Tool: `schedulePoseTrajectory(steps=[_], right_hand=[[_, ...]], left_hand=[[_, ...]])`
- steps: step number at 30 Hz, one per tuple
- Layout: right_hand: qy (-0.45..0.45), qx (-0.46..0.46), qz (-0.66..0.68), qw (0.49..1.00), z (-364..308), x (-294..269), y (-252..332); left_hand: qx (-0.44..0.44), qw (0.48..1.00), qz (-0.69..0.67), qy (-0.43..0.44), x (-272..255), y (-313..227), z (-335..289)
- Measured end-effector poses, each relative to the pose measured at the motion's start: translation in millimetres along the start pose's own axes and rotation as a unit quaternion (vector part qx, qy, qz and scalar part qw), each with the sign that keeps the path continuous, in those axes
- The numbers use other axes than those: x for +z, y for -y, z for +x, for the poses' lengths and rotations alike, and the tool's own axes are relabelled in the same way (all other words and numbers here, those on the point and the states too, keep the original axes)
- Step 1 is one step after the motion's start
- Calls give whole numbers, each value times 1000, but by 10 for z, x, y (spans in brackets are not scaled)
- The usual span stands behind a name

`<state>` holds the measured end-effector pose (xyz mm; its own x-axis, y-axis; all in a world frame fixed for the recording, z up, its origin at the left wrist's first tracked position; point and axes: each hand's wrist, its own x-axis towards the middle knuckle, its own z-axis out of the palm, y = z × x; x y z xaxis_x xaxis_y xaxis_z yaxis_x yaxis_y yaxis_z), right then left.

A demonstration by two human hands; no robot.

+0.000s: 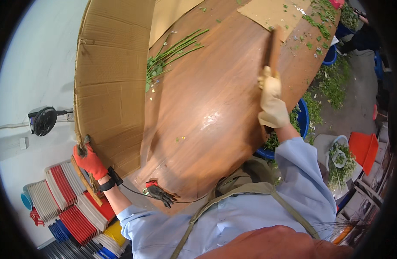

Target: Clean floral trimmings and leaves from a design station using a brush.

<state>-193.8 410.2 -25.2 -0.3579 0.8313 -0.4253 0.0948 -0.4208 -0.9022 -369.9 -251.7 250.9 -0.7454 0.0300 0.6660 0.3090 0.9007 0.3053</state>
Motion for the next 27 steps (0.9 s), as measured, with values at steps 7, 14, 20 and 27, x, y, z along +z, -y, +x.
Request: schedulePoseTrajectory(steps=[7,14,20,27], right_hand=[[134,3,-145,980,961,783,492],[-63,22,-75,995,714,-1278,420],[-58,-29,-102,993,-352,-2038,490],[551,71,-359,750,-2783,-1554,-55]], left_hand=[[-17,996,-87,25,279,-377,-199],[-41,993,-96,48,119,-424,-410],[87,993,-41,75,236,-672,-337],[51,992,-101,46,278,-1250,-344]])
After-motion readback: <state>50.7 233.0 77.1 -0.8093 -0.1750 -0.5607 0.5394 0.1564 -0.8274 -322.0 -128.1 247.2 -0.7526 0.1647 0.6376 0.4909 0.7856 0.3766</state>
